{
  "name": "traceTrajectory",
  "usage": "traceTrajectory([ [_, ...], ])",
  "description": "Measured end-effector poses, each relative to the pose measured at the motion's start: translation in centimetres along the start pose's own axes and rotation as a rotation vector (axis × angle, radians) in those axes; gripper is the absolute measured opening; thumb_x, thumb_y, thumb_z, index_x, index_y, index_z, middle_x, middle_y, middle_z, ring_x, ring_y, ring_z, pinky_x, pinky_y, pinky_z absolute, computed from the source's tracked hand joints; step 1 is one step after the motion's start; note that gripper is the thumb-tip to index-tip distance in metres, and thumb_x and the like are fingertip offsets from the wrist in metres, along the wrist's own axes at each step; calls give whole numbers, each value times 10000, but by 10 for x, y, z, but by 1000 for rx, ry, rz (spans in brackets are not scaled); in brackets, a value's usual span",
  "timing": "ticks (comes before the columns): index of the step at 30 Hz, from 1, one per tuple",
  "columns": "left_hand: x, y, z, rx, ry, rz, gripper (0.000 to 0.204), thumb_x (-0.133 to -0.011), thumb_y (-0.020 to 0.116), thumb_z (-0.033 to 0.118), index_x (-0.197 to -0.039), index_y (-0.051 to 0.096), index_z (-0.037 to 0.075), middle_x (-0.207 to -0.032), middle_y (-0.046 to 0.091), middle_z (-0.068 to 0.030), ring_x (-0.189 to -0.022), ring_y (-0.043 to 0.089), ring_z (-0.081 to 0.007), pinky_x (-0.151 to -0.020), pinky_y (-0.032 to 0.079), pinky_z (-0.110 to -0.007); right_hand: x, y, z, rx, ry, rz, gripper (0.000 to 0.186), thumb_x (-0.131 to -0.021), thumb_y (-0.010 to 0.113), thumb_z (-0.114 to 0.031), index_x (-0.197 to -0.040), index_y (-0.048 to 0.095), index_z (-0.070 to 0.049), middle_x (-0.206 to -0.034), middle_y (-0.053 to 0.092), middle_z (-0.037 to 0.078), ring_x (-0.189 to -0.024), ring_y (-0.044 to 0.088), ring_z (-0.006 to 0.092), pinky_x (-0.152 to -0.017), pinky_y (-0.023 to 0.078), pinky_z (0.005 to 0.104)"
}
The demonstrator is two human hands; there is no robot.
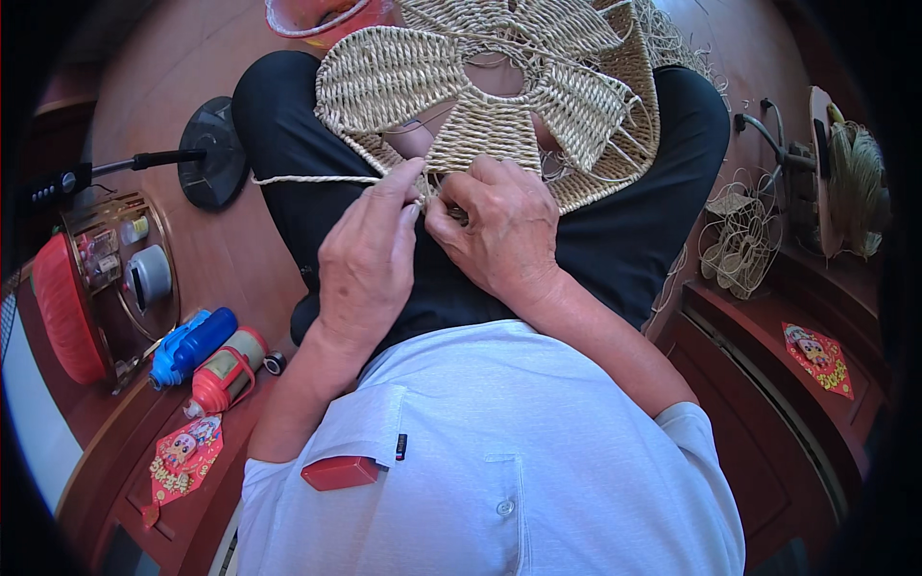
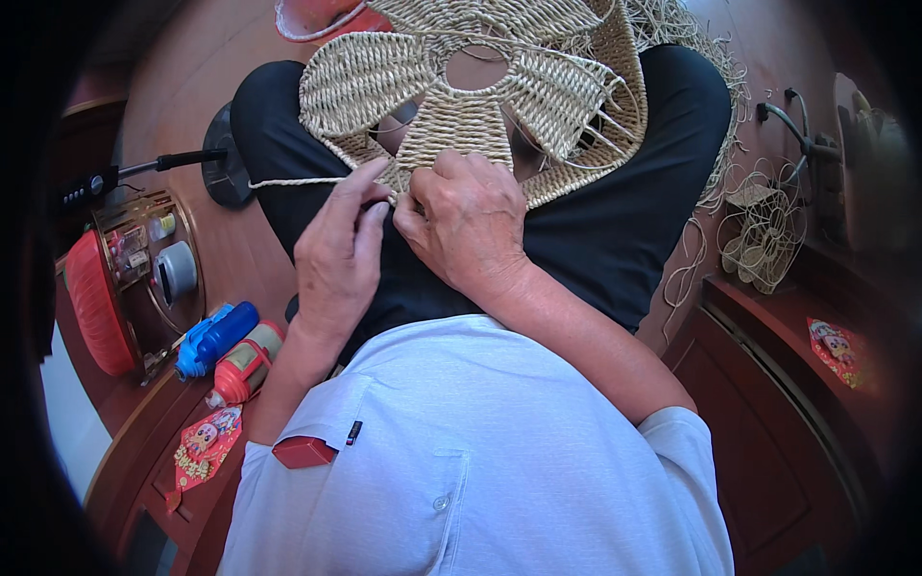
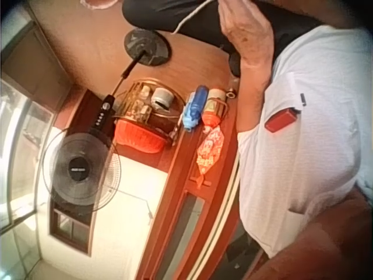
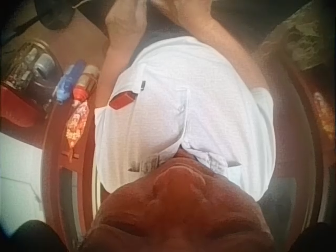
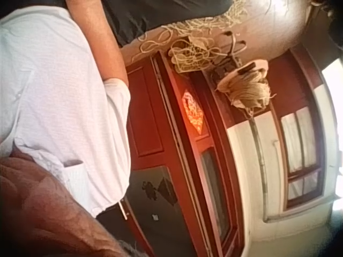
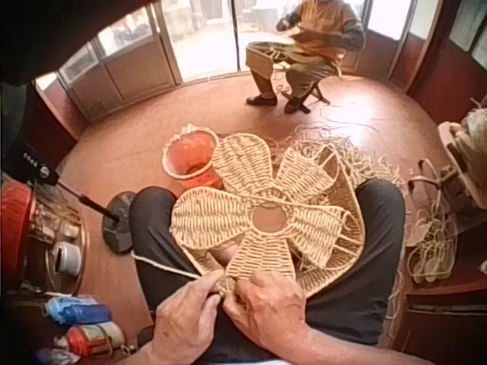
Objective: Weaving a decorative flower-shaped straw basket or mat by hand.
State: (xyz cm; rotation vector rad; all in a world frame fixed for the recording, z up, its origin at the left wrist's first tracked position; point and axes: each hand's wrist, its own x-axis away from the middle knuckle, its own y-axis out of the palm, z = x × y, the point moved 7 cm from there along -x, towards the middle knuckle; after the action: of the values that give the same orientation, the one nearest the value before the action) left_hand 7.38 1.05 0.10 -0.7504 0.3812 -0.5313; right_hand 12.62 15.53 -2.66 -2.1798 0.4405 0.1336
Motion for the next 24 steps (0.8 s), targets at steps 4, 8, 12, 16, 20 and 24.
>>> traceTrajectory([
  [4, 7, 15, 8, -157, 95, -69, 660, -989, 676, -66, -1625, 571, 72, -1119, 742, -174, -1013, 737, -374, -930, 597, -490, 0, 2, -1, 5, -24, 6, 202, -858, 840, -239, -765, 716, -108, -815, 622, 65, -812, 670, 301, -748, 510, 479],
  [8, 1, 15, 11, -144, 51, -102, 689, -973, 673, -74, -1639, 557, 59, -1119, 741, -172, -1016, 727, -367, -937, 588, -493, 0, 2, -4, 5, -34, 23, 178, -820, 820, -197, -746, 695, -93, -807, 620, 77, -821, 665, 310, -751, 500, 486],
  [12, -11, -1, 12, -84, 124, 24, 676, -970, 674, -79, -1623, 570, 62, -1134, 752, -176, -1019, 733, -367, -921, 589, -499, 0, 3, -4, 36, -27, 30, 202, -838, 847, -216, -764, 689, -115, -821, 625, 56, -822, 677, 295, -763, 511, 471],
  [16, -11, -4, -1, -117, -7, -66, 675, -1016, 639, -98, -1656, 553, 99, -1074, 759, -168, -1017, 766, -346, -904, 607, -469, -1, 5, -6, 41, -59, 31, 181, -813, 838, -197, -764, 687, -111, -819, 620, 61, -821, 676, 298, -756, 504, 476],
  [20, -12, 10, 13, -209, 242, -176, 708, -991, 650, -36, -1675, 521, 94, -1016, 713, -151, -914, 703, -342, -852, 591, -495, -2, 6, -8, 40, -78, 47, 179, -796, 840, -193, -777, 686, -103, -831, 623, 70, -832, 674, 298, -751, 498, 480],
  [24, -14, 17, 5, -230, 125, -255, 740, -1009, 600, -55, -1717, 454, 104, -1060, 724, -179, -983, 736, -372, -890, 591, -497, -2, 9, -7, 53, -76, 6, 152, -813, 815, -203, -804, 728, -78, -854, 651, 94, -867, 686, 312, -767, 497, 484],
])
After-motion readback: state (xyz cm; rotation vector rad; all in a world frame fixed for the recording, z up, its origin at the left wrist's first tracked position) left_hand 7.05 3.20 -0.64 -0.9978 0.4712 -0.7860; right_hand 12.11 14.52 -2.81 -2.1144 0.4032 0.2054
